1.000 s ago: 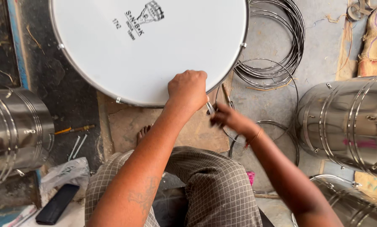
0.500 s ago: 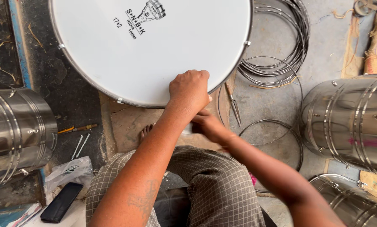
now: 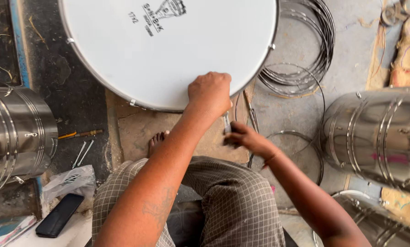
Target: The person is assembling a drum by tightening the tension rods on the drum head using a wrench. They systematically rotate the drum and tighten each rod to secure the head to the shell.
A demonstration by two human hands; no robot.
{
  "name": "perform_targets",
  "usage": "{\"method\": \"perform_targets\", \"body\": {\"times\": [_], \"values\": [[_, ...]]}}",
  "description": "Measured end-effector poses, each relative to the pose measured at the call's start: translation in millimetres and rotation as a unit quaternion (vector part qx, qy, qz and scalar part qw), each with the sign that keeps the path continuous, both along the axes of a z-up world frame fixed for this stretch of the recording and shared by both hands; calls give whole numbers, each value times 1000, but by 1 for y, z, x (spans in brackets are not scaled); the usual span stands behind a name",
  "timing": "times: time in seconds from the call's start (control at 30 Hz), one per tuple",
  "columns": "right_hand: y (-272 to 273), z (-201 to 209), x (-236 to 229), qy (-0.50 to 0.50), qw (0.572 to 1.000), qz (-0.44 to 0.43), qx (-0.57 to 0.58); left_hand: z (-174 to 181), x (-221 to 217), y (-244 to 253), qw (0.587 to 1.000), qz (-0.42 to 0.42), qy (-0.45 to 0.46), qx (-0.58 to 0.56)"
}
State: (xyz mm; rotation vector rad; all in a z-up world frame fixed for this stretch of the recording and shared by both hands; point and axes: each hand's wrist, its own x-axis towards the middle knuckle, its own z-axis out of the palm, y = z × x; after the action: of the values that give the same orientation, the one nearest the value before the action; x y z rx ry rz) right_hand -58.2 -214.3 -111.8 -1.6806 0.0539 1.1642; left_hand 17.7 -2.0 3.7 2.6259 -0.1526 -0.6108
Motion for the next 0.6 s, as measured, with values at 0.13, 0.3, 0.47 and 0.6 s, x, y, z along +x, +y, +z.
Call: {"method": "perform_targets", "body": {"times": [0.13, 0.3, 0.47, 0.6], "values": [[52, -16, -18, 78, 984, -113, 113, 2, -1, -1, 999, 7, -31, -1], [110, -55, -2, 79, 927, -271, 248, 4, 0, 1, 1000, 17, -15, -7], [53, -42, -7, 84, 968, -186, 144, 2, -1, 2, 999, 15, -23, -17], [-15, -31, 82, -85, 995, 47, -30, 4, -7, 1, 999, 11, -30, -35]]}}
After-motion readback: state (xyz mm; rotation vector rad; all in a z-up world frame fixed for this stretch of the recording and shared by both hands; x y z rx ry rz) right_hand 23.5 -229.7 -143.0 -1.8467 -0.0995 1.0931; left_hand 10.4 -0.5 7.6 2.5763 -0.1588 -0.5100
